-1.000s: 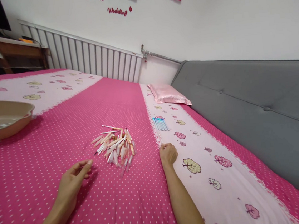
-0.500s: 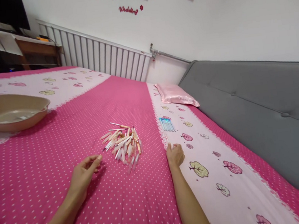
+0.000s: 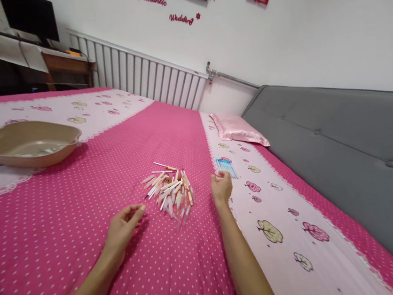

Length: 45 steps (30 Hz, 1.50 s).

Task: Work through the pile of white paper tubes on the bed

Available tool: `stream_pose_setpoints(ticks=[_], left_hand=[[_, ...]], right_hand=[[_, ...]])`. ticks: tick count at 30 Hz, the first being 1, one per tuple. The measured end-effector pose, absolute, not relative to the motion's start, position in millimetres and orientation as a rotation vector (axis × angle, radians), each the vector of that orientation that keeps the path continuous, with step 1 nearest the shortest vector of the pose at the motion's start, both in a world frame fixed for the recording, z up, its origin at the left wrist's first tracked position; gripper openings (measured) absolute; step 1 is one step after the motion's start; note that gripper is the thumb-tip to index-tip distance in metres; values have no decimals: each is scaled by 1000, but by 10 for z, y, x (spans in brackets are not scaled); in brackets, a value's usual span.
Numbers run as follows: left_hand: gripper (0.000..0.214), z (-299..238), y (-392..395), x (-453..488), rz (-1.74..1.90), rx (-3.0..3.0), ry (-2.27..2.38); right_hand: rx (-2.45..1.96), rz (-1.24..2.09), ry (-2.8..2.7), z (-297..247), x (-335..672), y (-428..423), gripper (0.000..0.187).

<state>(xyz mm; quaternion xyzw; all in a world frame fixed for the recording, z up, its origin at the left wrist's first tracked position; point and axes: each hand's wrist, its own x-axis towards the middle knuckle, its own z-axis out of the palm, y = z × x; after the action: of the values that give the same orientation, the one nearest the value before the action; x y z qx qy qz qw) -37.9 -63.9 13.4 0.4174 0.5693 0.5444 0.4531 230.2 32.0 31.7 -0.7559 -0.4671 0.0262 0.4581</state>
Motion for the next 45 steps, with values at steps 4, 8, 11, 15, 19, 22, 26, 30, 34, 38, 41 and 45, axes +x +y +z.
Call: stream_pose_setpoints(ticks=[4,8,11,15,19,22,26,30,34,38,41,45], left_hand=[[49,151,-648,-368,1351,997,1421],[49,175,-663,-365,1352,994,1414],[45,166,-667,-361,1358,1013,1423],[40,108,-647,-341,1329,1046,1460],[38,82,-641,-328,1302,1086,1494],[38,91,-649,-327,1284,1114,1514],[39,65,-646,-325,1272,1156,1513],[40,5,-629,-327,1250,1209,1539],[39,-28,-615,-339,1222,1273,1553],[39,-41,-618,-350,1195,1354,1562],[39,-56,-624,-355,1177,1357,1566],[40,-62,-622,-359,1191,1362,1563]], right_hand=[[-1724,225,-1413,495,1826,516,33],[-1636,301,-1644,465,1444,530,24],[-1601,260,-1778,352,1315,440,25],[-1520,217,-1981,198,1353,353,35],[-1462,201,-2106,101,1450,379,42],[-1442,199,-2157,67,1471,415,39],[-1413,219,-2208,80,1443,418,37],[-1405,237,-2246,128,1390,384,33],[-1457,252,-2239,155,1356,362,29],[-1507,276,-2220,165,1364,366,30],[-1517,304,-2221,186,1372,368,31],[-1542,301,-2185,285,1365,316,30]])
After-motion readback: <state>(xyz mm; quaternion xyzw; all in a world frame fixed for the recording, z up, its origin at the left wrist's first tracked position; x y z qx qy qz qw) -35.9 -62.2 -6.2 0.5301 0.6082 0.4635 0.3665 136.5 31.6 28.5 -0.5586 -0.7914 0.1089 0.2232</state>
